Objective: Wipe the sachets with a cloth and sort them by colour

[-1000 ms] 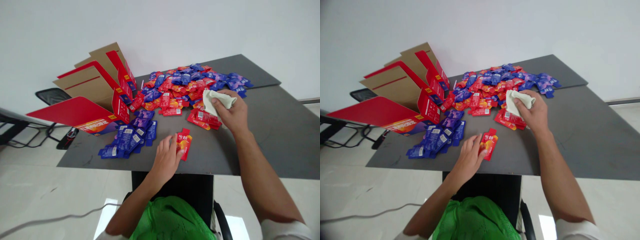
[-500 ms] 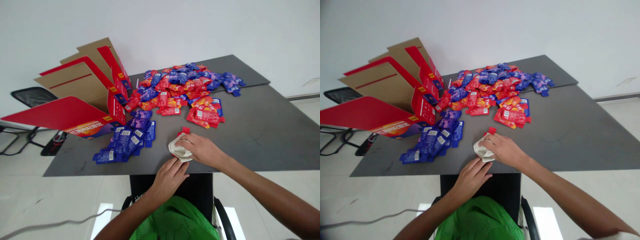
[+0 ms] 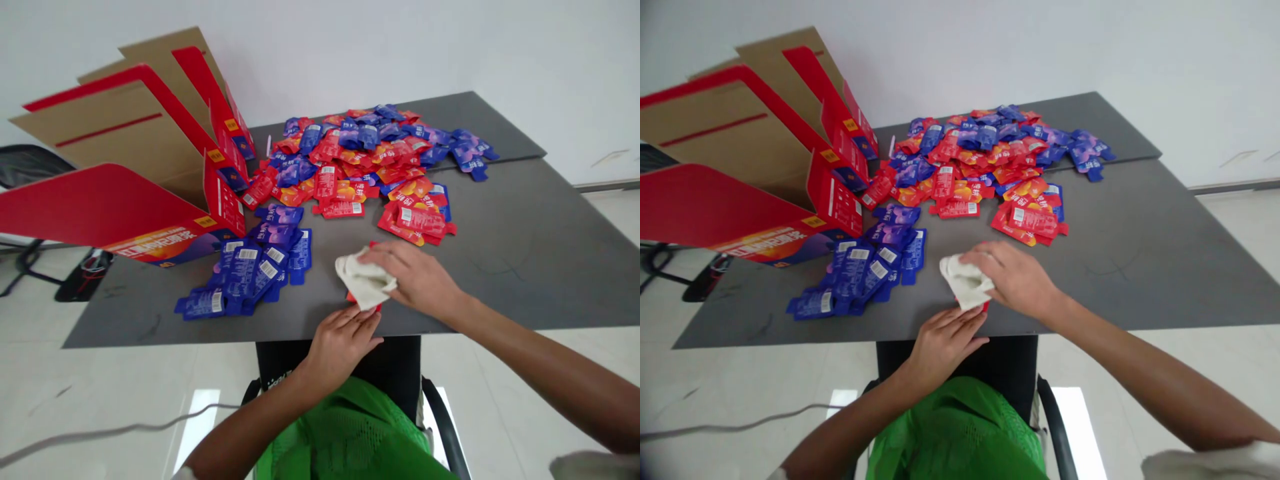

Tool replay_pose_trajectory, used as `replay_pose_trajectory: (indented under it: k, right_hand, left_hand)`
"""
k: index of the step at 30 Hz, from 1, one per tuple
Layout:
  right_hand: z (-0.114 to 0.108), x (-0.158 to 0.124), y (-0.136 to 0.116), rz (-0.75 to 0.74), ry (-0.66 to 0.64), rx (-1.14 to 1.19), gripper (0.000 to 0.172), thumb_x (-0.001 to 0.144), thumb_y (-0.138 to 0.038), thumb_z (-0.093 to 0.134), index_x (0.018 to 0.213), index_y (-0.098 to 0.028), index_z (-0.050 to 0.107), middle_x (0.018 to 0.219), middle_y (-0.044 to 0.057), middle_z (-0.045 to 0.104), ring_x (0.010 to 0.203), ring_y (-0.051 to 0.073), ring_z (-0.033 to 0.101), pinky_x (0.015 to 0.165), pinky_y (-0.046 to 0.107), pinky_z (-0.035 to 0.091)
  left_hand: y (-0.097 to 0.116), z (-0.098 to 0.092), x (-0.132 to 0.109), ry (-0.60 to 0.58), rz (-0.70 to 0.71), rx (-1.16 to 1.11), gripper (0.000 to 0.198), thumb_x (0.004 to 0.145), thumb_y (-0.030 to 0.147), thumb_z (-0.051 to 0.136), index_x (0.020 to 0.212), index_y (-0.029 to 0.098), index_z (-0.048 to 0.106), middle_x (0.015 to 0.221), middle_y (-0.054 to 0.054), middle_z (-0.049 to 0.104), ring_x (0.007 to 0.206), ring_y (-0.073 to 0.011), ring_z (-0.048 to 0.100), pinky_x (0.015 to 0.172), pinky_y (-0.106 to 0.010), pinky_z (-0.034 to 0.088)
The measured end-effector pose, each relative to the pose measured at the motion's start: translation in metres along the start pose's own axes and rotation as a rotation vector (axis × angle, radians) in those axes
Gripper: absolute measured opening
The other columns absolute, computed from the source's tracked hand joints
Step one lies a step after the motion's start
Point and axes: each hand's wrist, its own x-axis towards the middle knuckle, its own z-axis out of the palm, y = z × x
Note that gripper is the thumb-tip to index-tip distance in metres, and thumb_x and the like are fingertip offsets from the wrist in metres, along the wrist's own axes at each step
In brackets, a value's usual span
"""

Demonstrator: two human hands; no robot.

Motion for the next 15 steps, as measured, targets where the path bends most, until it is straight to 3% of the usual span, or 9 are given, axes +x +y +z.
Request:
replay_pose_trajectory:
  k: [2, 4, 7, 11, 15]
  right_hand:
    - [0.01, -0.012, -0.012, -0.068, -0.1, 0.077, 0.041, 0.098, -0.024, 0.061, 0.139, -0.026, 0.057, 0.133, 0.01, 0.068, 0.122, 0.026, 0.065, 0.097, 0.039, 0.057]
    - [0.021, -0.015, -0.006, -0.047, -0.123, 0.086, 0.039, 0.098, -0.024, 0.062, 0.137, -0.025, 0.058, 0.132, 0.01, 0.068, 0.122, 0.026, 0.064, 0.098, 0.039, 0.057]
    - [0.029, -0.001, 0.028, 0.019, -0.109, 0.008, 0.043, 0.096, -0.022, 0.063, 0.139, -0.022, 0.057, 0.134, 0.013, 0.066, 0.123, 0.029, 0.063, 0.099, 0.042, 0.056]
    - [0.015, 0.026, 0.059, 0.087, -0.078, -0.181, 0.042, 0.095, -0.017, 0.059, 0.137, -0.019, 0.059, 0.13, 0.015, 0.067, 0.116, 0.032, 0.065, 0.094, 0.044, 0.056]
    - [0.001, 0.021, 0.024, 0.058, 0.064, -0.135, 0.045, 0.098, -0.026, 0.061, 0.142, -0.019, 0.055, 0.134, 0.016, 0.065, 0.121, 0.031, 0.063, 0.099, 0.044, 0.054]
  left_hand:
    - [0.0, -0.002, 0.001, -0.017, -0.015, -0.005, 0.033, 0.099, 0.039, 0.069, 0.125, 0.017, 0.07, 0.107, -0.006, 0.082, 0.101, -0.0209, 0.078, 0.094, -0.033, 0.061]
    - [0.0, -0.003, 0.002, -0.009, -0.009, -0.012, 0.033, 0.099, 0.038, 0.069, 0.125, 0.016, 0.069, 0.111, -0.007, 0.081, 0.105, -0.021, 0.077, 0.095, -0.033, 0.061]
    - [0.0, -0.002, 0.003, 0.028, 0.007, -0.026, 0.035, 0.101, 0.038, 0.067, 0.126, 0.015, 0.068, 0.127, -0.008, 0.077, 0.121, -0.0201, 0.072, 0.103, -0.032, 0.058]
    - [0.0, -0.001, 0.003, 0.035, -0.013, -0.045, 0.033, 0.101, 0.039, 0.066, 0.125, 0.017, 0.069, 0.127, -0.007, 0.078, 0.12, -0.0186, 0.073, 0.105, -0.031, 0.057]
    - [0.001, 0.0, 0.003, 0.031, -0.01, -0.042, 0.034, 0.1, 0.039, 0.067, 0.126, 0.017, 0.069, 0.129, -0.008, 0.077, 0.121, -0.02, 0.073, 0.103, -0.032, 0.058]
